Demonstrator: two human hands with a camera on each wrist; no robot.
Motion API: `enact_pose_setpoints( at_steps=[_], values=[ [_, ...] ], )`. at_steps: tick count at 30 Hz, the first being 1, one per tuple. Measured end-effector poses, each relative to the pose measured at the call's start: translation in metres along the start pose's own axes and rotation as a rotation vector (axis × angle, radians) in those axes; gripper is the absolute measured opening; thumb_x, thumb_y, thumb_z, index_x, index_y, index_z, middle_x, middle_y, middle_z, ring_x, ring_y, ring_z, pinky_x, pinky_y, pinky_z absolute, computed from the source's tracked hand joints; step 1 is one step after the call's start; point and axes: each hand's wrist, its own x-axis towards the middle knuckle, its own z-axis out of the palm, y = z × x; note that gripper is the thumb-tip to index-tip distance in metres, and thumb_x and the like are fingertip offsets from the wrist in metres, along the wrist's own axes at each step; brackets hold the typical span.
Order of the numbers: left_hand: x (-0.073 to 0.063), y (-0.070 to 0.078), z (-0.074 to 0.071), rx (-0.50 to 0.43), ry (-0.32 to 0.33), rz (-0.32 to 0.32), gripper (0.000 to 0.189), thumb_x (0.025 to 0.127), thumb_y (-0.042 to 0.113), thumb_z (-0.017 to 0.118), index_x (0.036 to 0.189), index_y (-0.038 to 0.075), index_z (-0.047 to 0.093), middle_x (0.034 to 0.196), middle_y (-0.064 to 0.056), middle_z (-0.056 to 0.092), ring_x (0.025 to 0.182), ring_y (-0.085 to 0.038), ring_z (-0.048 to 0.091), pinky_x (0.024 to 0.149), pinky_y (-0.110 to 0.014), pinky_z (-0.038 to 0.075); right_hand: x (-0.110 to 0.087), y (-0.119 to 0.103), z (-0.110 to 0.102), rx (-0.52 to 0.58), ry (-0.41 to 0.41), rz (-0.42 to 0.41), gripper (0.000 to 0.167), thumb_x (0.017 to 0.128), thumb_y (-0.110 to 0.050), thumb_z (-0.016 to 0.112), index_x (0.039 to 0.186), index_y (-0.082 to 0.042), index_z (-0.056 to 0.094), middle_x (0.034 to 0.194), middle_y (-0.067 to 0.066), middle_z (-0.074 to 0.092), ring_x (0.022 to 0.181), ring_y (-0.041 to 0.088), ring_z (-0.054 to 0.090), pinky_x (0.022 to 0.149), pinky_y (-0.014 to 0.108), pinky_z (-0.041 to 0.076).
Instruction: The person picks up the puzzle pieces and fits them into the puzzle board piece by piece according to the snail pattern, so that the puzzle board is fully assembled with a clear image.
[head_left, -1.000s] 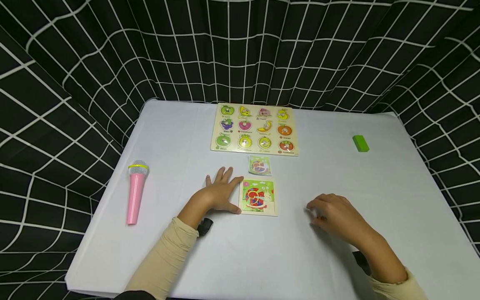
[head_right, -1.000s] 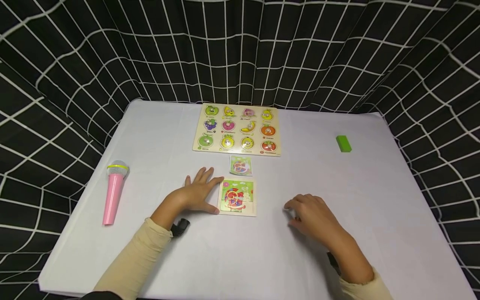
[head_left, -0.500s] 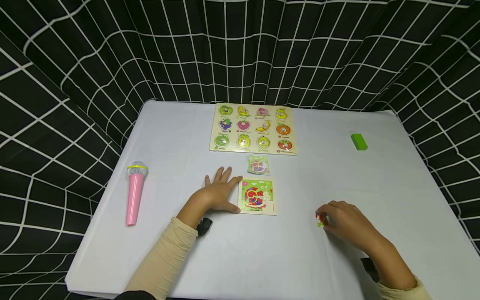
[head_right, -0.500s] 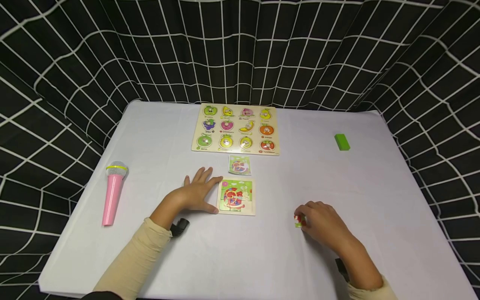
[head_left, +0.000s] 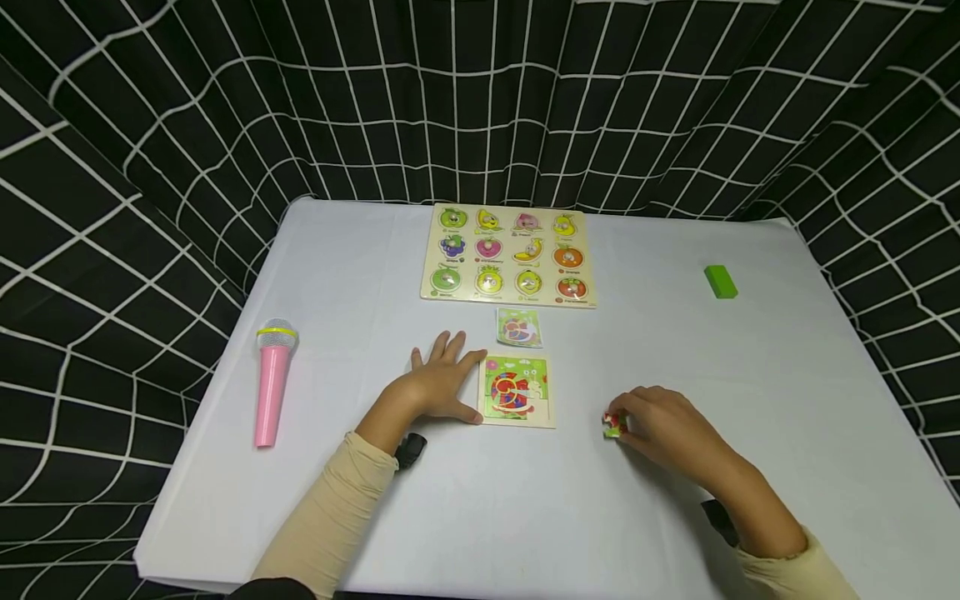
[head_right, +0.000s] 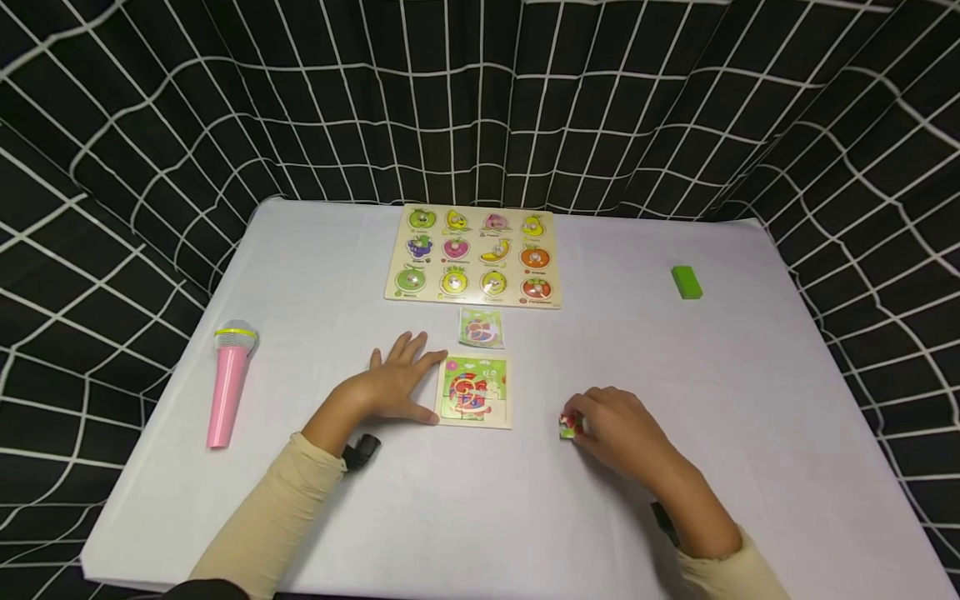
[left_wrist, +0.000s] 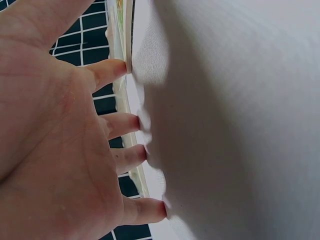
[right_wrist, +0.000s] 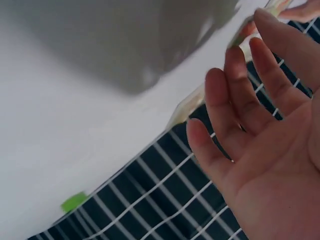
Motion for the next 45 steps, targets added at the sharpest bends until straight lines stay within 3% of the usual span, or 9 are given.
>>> enact_pose_setpoints(
  at_steps=[6,14,23,33,45],
  values=[
    [0.001,-0.001,0.001,0.001,-0.007,-0.003,0.102,0.071,0.050,0.082,0.154,0.024,0.028,0.163,-0.016,0.004,0.149,-0.039,-0.005,0.107,-0.074,0.007,0.028,-0.019,0.008,-0.012,0.046,-0.074,0.026,0.067,-0.009,0.088,0.087,-0.013,0.071,0.089,-0.002,0.069,0.087,0.020,0.064,0.082,0.044,0.050],
    [0.003,0.002,0.003,0.004,-0.005,0.008,0.102,0.071,0.052,0.082,0.154,0.024,0.028,0.163,-0.015,0.004,0.149,-0.038,-0.005,0.107,-0.074,0.008,0.053,-0.040,0.021,-0.011,0.026,-0.160,0.019,0.074,-0.012,0.083,0.091,-0.015,0.074,0.090,-0.003,0.068,0.092,0.020,0.063,0.090,0.043,0.047],
    [0.002,0.005,0.003,0.015,-0.009,0.007,0.102,0.071,0.052,0.082,0.154,0.024,0.029,0.163,-0.015,0.004,0.149,-0.038,-0.005,0.107,-0.074,0.009,0.057,-0.048,0.026,-0.014,0.038,-0.147,0.019,0.076,-0.016,0.082,0.093,-0.017,0.074,0.092,-0.002,0.067,0.096,0.024,0.061,0.093,0.044,0.045],
    [0.000,0.003,0.003,0.013,-0.005,0.001,0.102,0.071,0.051,0.082,0.154,0.024,0.029,0.163,-0.015,0.004,0.149,-0.038,-0.004,0.107,-0.074,0.009,0.058,-0.052,0.030,-0.075,0.077,-0.155,0.019,0.075,-0.018,0.083,0.092,-0.017,0.074,0.090,-0.002,0.069,0.094,0.024,0.062,0.092,0.042,0.044],
    [-0.003,0.003,0.003,0.007,-0.004,-0.003,0.102,0.071,0.051,0.082,0.153,0.024,0.029,0.163,-0.015,0.004,0.149,-0.038,-0.004,0.107,-0.074,0.008,0.057,-0.055,0.032,-0.147,0.067,-0.168,0.016,0.076,-0.018,0.083,0.089,-0.017,0.075,0.089,-0.002,0.069,0.093,0.023,0.061,0.093,0.044,0.044]
  ],
)
